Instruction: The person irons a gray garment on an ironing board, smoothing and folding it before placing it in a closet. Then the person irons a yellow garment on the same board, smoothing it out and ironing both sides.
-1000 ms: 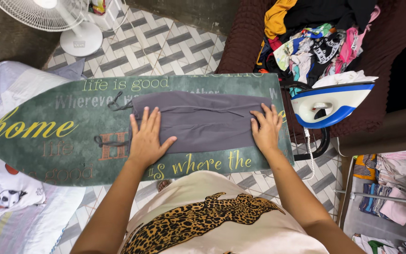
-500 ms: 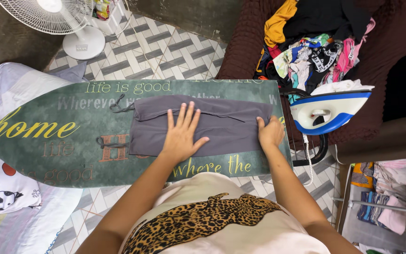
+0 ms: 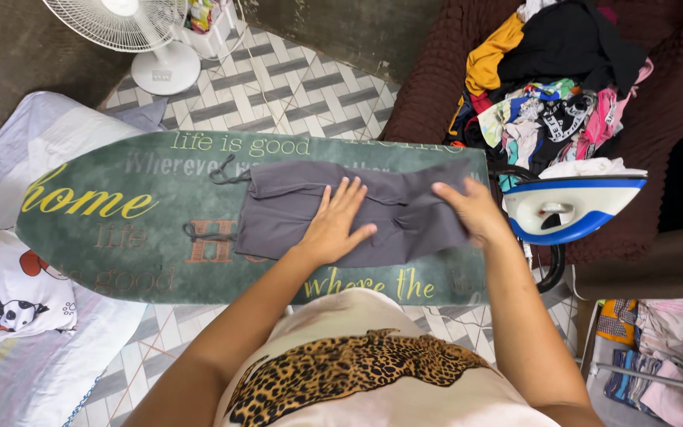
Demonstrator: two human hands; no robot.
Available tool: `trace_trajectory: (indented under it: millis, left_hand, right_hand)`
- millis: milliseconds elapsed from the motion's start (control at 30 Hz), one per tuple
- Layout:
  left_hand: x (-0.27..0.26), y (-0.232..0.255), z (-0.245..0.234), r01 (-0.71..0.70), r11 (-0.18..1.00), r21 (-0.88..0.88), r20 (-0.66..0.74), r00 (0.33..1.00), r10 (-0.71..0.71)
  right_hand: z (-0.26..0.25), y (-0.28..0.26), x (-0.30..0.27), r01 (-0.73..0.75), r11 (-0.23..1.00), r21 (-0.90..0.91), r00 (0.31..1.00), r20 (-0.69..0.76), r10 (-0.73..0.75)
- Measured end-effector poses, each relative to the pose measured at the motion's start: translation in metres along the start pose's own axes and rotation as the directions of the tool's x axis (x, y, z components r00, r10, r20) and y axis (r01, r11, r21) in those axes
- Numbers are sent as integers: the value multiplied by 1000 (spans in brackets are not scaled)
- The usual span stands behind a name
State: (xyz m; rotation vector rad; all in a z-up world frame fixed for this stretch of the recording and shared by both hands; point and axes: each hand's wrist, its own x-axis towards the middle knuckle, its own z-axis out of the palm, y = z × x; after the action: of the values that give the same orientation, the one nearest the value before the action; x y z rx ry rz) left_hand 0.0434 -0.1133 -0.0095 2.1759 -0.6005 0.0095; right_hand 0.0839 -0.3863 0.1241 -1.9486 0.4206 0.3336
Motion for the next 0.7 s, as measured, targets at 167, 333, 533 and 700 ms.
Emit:
trace_trajectory:
  millis: [167, 333, 533, 700]
  left_hand:
    - [-9, -31, -41, 335, -71, -939, 342, 901, -268]
    - [-33, -55, -71, 330, -181, -927, 376, 798, -471]
    - [-46, -82, -108, 434, -71, -898, 403, 748, -527]
    - [-52, -86, -108, 565, 447, -694, 96, 687, -720]
  right_hand:
    - [104, -33, -1, 238, 958, -159, 948, 253, -193]
    - [196, -41, -7, 159, 987, 36, 884, 440, -158]
    - [184, -20, -33, 589, 683, -432, 789, 122, -603]
    - [202, 22, -48, 651, 277, -707, 634, 306, -710]
